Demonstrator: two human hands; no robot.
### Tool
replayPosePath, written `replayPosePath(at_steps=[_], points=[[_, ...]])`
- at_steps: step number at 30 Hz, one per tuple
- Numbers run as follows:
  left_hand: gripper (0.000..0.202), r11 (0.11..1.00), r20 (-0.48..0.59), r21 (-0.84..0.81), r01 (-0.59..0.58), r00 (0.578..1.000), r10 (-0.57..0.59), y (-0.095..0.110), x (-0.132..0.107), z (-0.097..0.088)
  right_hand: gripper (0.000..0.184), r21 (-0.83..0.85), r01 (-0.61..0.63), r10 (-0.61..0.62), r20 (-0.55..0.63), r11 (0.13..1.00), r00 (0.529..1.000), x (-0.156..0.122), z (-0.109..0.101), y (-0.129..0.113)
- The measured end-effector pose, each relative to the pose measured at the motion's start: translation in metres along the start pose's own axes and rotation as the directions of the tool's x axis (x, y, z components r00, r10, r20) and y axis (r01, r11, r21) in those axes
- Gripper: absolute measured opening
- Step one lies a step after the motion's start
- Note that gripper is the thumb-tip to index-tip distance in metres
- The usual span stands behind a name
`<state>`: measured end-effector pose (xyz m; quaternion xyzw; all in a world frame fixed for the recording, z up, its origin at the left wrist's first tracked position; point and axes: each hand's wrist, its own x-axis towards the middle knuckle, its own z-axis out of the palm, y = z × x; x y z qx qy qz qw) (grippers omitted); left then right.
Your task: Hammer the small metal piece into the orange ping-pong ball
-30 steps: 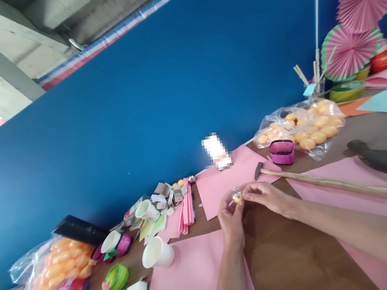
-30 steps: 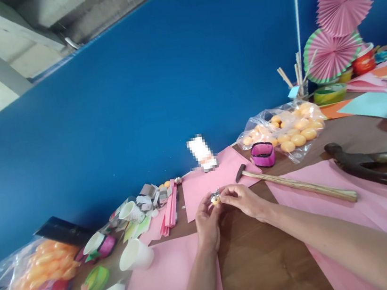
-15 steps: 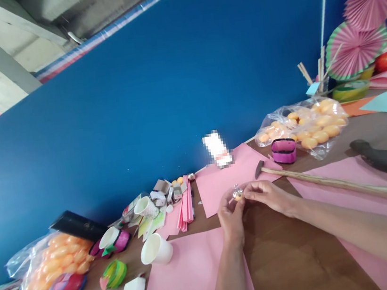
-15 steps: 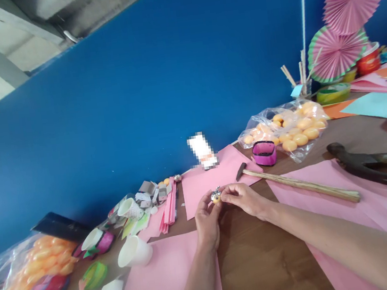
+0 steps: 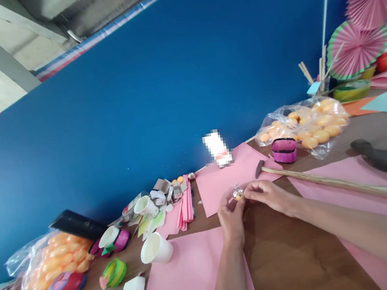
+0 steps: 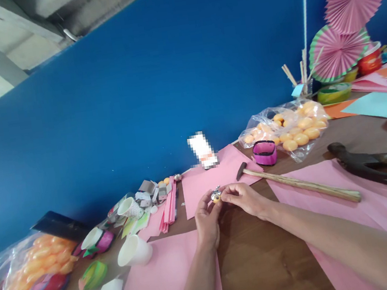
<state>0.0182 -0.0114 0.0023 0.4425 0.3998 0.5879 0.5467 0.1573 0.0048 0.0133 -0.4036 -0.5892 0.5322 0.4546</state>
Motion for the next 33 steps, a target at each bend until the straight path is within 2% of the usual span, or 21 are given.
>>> replayPosePath(at_steps=[9, 17, 27, 33], points=[[0.043, 1.0, -0.018, 0.001, 0.019, 1.0, -0.019, 0.0043, -0.0006, 0.0027, 0.03, 0.016, -0.053, 0.054, -0.005, 0.998, 0.999, -0.0017, 0.0001, -0.0027], [0.042, 1.0, 0.016, 0.029, -0.001, 1.0, 0.0, 0.0014, 0.0, 0.0005, 0.027, 0.033, -0.079, 0.079, 0.005, 0.996, 0.997, 0.0009, -0.0042, 0.0039], [0.041, 1.0, 0.015, 0.028, 0.0, 1.0, 0.0, 0.0018, -0.0004, 0.0015, 0.03, 0.084, -0.083, 0.079, 0.046, 0.993, 0.996, 0.0005, -0.0038, 0.0019], [0.042, 1.0, 0.005, 0.02, 0.02, 1.0, -0.02, 0.0055, -0.001, 0.003, 0.03, 0.058, -0.062, 0.059, 0.046, 0.996, 0.997, 0.0011, -0.0037, 0.0045]])
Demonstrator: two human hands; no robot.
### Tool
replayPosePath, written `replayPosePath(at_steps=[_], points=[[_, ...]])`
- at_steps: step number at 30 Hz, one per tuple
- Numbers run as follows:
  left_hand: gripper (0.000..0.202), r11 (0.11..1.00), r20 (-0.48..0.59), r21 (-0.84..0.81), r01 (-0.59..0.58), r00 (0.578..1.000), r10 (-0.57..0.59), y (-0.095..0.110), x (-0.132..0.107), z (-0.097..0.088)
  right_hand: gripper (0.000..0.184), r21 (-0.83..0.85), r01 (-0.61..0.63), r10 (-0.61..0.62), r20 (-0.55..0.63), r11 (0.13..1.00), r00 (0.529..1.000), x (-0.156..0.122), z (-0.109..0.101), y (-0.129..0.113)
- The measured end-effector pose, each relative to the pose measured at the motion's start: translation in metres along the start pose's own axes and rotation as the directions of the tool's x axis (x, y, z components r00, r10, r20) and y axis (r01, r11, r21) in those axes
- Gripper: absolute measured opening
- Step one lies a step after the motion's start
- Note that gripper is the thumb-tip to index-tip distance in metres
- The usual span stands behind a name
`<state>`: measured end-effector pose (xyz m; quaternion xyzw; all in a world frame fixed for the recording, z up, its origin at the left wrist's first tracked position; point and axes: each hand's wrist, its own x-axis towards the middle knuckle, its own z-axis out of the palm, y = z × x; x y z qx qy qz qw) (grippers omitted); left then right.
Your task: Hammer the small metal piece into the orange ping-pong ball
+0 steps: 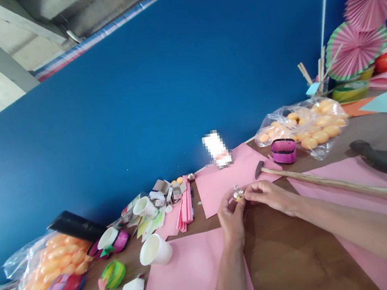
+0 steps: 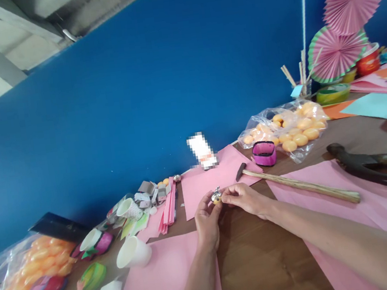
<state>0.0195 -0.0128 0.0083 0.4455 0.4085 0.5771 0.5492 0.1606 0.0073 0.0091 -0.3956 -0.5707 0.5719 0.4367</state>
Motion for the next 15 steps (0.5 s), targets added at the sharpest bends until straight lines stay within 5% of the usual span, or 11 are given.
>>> replayPosePath(at_steps=[15], points=[[0.04, 1.0, 0.004, -0.008, -0.01, 1.0, 0.01, -0.0007, -0.0007, -0.0001, 0.028, 0.01, -0.022, 0.022, 0.001, 1.0, 1.0, -0.0022, 0.0016, -0.0063]])
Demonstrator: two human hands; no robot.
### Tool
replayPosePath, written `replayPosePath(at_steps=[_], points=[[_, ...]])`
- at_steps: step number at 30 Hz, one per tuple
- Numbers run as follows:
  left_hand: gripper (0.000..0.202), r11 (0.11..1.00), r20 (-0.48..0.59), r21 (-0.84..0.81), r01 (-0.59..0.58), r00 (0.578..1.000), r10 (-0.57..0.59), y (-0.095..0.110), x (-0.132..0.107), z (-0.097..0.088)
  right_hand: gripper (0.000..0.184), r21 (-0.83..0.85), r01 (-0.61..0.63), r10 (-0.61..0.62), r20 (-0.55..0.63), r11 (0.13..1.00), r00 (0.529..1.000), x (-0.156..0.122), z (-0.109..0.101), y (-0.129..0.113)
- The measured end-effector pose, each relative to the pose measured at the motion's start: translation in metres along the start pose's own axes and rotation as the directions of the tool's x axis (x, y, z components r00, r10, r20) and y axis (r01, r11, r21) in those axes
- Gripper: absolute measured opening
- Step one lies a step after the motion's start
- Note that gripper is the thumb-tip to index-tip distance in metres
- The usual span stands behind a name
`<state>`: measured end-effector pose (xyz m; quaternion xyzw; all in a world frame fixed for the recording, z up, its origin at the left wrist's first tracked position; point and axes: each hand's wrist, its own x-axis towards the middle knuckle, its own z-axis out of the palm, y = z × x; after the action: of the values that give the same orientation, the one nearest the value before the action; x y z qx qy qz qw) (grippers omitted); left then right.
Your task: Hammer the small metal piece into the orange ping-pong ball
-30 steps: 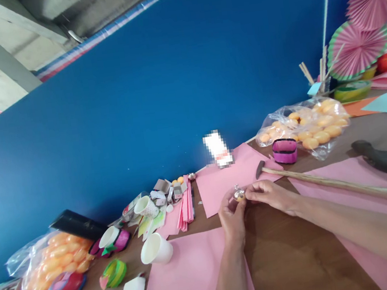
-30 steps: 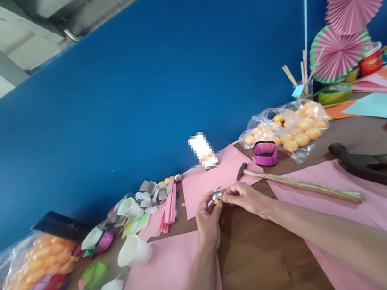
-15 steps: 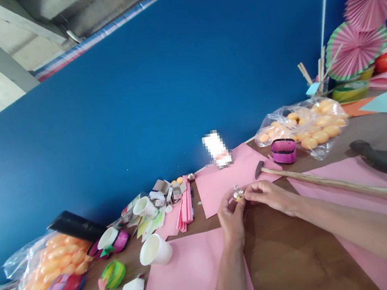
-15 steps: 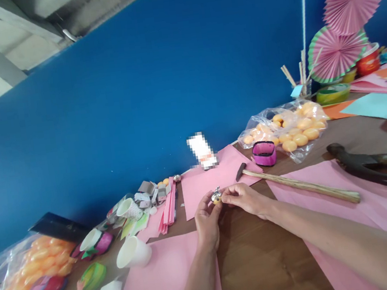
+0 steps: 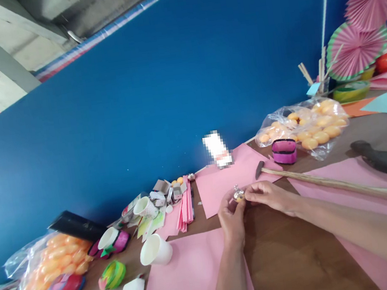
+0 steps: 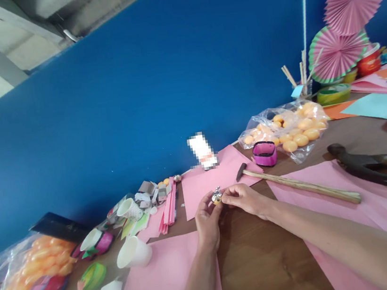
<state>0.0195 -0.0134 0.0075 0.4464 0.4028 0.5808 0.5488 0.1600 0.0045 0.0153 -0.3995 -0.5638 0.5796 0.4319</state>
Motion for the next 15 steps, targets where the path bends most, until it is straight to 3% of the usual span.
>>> replayPosePath(at_steps=[15], points=[[0.035, 0.993, 0.026, 0.095, -0.065, 0.998, 0.062, -0.0081, 0.0018, -0.0025, 0.02, 0.074, -0.016, 0.021, -0.064, 0.997, 0.998, -0.0004, 0.0006, 0.0044]])
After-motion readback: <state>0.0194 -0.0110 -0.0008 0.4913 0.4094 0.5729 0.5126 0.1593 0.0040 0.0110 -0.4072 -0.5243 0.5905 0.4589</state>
